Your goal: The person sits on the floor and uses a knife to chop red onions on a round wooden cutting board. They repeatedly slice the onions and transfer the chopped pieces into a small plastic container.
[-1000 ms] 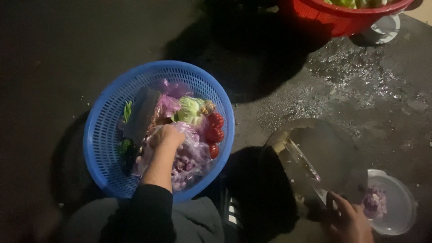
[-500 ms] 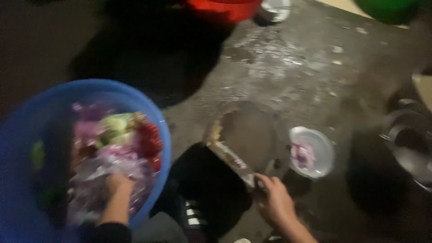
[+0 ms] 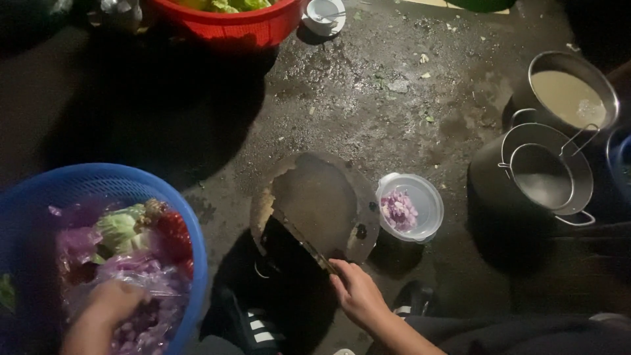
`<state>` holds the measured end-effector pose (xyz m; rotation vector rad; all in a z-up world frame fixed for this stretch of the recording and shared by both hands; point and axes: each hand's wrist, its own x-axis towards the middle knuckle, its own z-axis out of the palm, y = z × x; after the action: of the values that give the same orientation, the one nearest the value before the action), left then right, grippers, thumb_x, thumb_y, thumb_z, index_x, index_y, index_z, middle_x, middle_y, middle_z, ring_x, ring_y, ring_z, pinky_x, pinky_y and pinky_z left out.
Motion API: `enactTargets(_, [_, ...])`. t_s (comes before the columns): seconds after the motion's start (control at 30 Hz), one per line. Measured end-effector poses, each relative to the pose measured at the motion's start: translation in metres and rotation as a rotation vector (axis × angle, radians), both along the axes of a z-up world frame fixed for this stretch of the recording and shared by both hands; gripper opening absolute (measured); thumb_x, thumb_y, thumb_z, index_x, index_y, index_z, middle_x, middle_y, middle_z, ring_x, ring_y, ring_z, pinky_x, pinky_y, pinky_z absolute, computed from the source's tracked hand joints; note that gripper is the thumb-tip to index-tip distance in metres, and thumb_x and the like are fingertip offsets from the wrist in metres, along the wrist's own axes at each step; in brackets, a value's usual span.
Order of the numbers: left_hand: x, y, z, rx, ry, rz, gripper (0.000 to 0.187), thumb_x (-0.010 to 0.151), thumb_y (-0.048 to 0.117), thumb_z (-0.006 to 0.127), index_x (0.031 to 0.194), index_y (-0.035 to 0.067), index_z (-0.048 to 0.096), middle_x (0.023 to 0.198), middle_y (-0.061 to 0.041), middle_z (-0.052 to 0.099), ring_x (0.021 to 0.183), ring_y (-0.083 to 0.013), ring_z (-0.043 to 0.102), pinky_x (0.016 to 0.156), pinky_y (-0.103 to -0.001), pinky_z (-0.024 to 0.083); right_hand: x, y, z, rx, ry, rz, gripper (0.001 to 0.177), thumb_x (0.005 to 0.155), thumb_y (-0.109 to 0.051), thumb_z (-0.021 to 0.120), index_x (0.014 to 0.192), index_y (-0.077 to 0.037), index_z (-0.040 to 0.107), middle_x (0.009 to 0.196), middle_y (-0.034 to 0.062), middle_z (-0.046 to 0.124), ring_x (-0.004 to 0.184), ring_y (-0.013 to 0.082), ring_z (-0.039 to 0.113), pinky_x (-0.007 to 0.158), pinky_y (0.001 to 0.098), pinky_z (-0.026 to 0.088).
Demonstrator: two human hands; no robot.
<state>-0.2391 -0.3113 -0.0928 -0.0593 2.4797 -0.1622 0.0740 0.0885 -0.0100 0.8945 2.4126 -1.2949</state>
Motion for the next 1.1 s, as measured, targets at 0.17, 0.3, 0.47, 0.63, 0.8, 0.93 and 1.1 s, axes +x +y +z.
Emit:
enactTargets(0.17, [0.112,0.211,0.186,0.466,0.010,0.246,0.034,0.087,0.035,0.060,0.115,0.017,0.066,0.111,-0.005,0.069,0.098,-0.0246,0.063,0.085,-0.037,0.047,0.012,0.007,-0.029,0.008,0.165,-0.092,0.038,0.086,-0.030,0.054,0.123,-0.019,0.056,0.109,0.0014,0.066,0.100,0.0185,0.062,0.085,0.0324,0.046])
enactTargets(0.3, [0.141,0.263,0.032,1.106,0.463,-0.263,0.024,0.080,0.031,0.063,0.094,0.013,0.071,0.091,-0.007,0.068,0.086,-0.0241,0.063,0.079,-0.034,0.048,0.025,0.013,-0.037,0.030,0.152,-0.173,0.040,0.083,-0.023,0.057,0.123,-0.020,0.056,0.112,0.0021,0.066,0.104,0.0194,0.061,0.090,0.0328,0.044])
enactTargets(0.47, [0.173,0.306,0.018,1.133,0.544,-0.327,0.018,0.082,0.012,0.063,0.099,0.007,0.065,0.092,-0.011,0.058,0.079,-0.0277,0.060,0.072,-0.038,0.049,0.030,0.015,-0.013,0.049,-0.113,-0.117,0.046,0.087,-0.028,0.051,0.132,-0.029,0.042,0.108,0.0048,0.055,0.100,0.0256,0.059,0.085,0.0385,0.045])
enactTargets(0.63, [0.183,0.312,0.041,1.153,0.609,-0.350,0.024,0.083,0.002,0.059,0.107,0.001,0.063,0.097,-0.010,0.052,0.080,-0.0238,0.060,0.070,-0.033,0.053,0.025,0.018,0.009,0.096,-0.252,0.062,0.054,0.090,-0.035,0.039,0.141,-0.030,0.024,0.116,0.0069,0.049,0.097,0.0392,0.057,0.083,0.0490,0.044])
enactTargets(0.8, [0.181,0.316,0.010,0.912,0.458,-0.264,0.024,0.081,0.012,0.053,0.102,0.014,0.065,0.107,-0.001,0.059,0.093,-0.0225,0.061,0.085,-0.032,0.045,0.025,0.016,0.001,0.135,-0.277,0.148,0.050,0.090,-0.026,0.034,0.139,-0.030,0.024,0.116,0.0117,0.049,0.093,0.0422,0.059,0.079,0.0527,0.045])
enactTargets(0.93, [0.184,0.321,0.030,0.815,0.792,-0.584,0.011,0.066,-0.003,0.048,0.065,0.007,0.053,0.071,-0.012,0.050,0.063,-0.0354,0.053,0.060,-0.042,0.046,0.022,0.011,0.048,0.090,-0.250,0.169,0.052,0.088,-0.027,0.037,0.138,-0.022,0.024,0.109,0.0138,0.049,0.084,0.0459,0.058,0.074,0.0562,0.044])
enactTargets(1.1, [0.186,0.321,0.036,0.742,0.662,-0.523,0.013,0.061,-0.010,0.049,0.061,0.002,0.051,0.067,-0.015,0.046,0.055,-0.0380,0.052,0.049,-0.046,0.043,0.022,0.007,0.057,0.099,-0.320,0.231,0.054,0.087,-0.022,0.045,0.137,-0.020,0.025,0.108,0.0121,0.050,0.088,0.0398,0.059,0.074,0.0499,0.046])
